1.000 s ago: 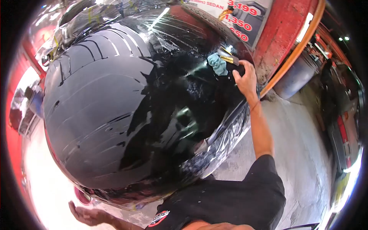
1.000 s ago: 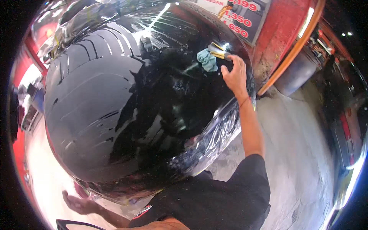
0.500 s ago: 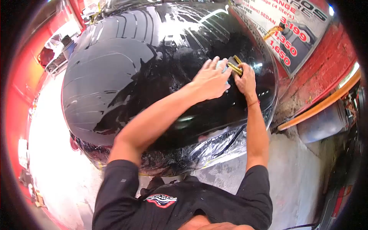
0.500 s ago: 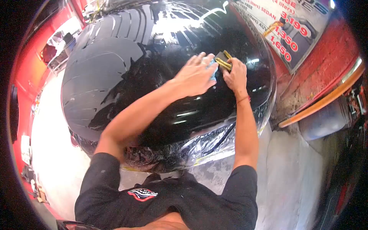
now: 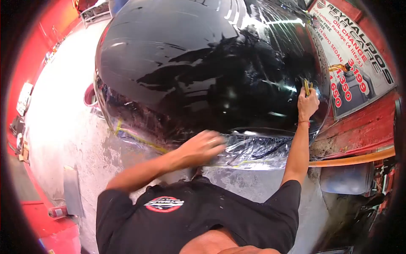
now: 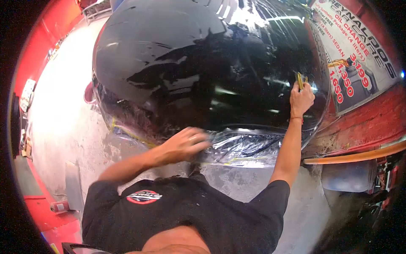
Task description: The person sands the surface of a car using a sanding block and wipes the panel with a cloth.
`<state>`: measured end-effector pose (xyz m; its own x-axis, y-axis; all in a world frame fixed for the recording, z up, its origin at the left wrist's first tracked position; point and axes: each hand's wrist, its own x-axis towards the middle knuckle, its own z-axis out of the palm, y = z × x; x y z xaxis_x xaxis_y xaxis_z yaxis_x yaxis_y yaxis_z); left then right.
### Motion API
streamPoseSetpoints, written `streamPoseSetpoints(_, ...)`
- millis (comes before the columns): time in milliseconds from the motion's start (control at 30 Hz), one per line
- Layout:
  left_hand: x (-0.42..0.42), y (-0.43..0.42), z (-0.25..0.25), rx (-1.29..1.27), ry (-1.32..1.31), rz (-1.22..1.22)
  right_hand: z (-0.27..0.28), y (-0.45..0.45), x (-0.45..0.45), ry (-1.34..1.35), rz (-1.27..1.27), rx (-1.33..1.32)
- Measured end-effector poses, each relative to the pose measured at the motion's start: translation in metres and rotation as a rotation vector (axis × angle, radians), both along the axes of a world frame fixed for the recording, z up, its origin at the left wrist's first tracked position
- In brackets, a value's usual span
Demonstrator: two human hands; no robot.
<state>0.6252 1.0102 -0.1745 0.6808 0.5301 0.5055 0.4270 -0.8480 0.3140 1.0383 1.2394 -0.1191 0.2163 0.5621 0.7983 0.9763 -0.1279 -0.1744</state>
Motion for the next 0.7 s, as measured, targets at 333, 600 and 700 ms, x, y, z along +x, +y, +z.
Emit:
streamPoseSetpoints(333,-0.362,-0.394,-0.195,-0.609,-0.586,2.074,-0.058,-0.118,-0.212,-0.043,0.027,0.109)
streamPoseSetpoints(600,-0.454,-0.327,-0.203,-0.641,-0.83,1.784,-0.08,-0.122,-0.249,-0.068,-0.247,0.367)
streamPoseSetpoints(700,-0.483,-0.257,-0.219,-0.68,-0.831,1.623,-0.086,-0.126,-0.251,0.019,-0.433,0.273)
